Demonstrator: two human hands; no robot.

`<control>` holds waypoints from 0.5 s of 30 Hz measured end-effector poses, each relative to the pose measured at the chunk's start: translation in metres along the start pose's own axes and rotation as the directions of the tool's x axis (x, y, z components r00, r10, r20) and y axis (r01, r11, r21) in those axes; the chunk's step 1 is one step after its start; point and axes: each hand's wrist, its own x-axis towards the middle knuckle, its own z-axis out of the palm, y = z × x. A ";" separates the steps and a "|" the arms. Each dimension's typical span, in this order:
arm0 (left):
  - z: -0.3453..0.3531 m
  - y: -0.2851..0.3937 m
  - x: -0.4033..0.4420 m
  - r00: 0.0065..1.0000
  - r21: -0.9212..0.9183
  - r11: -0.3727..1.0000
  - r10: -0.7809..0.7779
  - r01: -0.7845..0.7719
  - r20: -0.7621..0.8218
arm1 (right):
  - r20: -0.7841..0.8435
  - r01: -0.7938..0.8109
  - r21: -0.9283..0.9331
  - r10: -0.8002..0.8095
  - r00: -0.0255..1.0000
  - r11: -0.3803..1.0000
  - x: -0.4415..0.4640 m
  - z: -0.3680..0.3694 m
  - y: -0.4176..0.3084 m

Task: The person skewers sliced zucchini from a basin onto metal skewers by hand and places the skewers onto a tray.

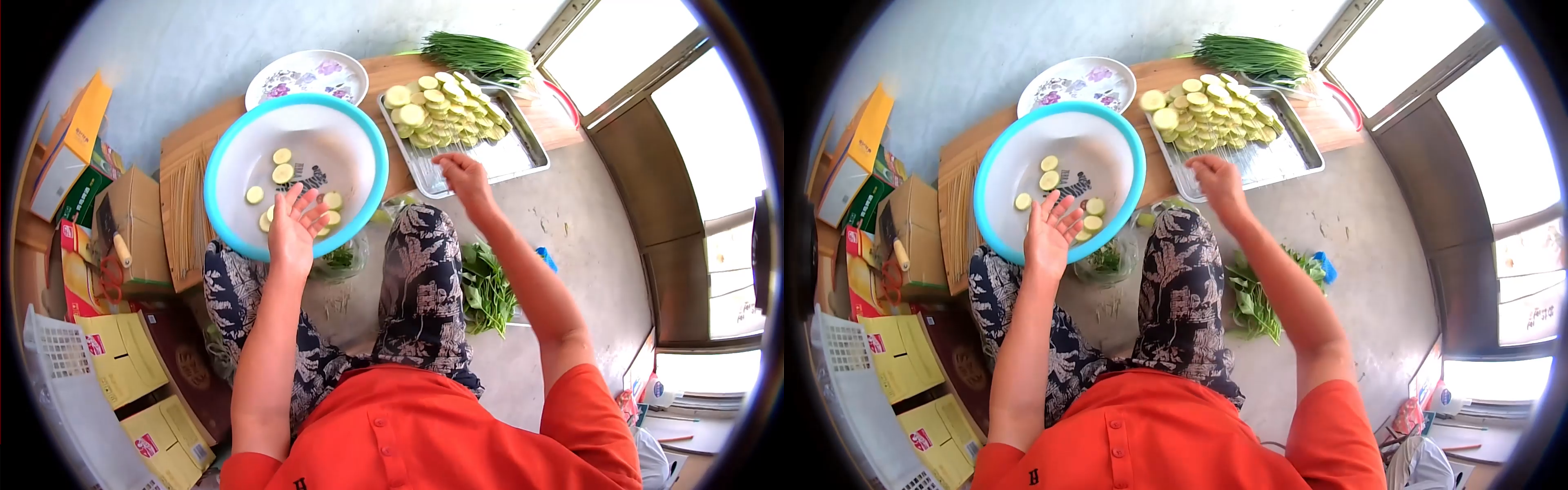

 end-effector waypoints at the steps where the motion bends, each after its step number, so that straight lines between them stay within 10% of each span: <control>1: 0.000 -0.001 0.001 1.000 0.010 1.000 -0.006 0.006 -0.002 | -0.047 -0.004 -0.031 0.003 0.999 1.000 0.016 -0.011 0.002; 15: 0.000 -0.004 0.003 1.000 0.030 1.000 -0.009 0.009 0.004 | -0.241 -0.038 -0.531 -0.108 0.964 0.847 0.181 -0.060 0.051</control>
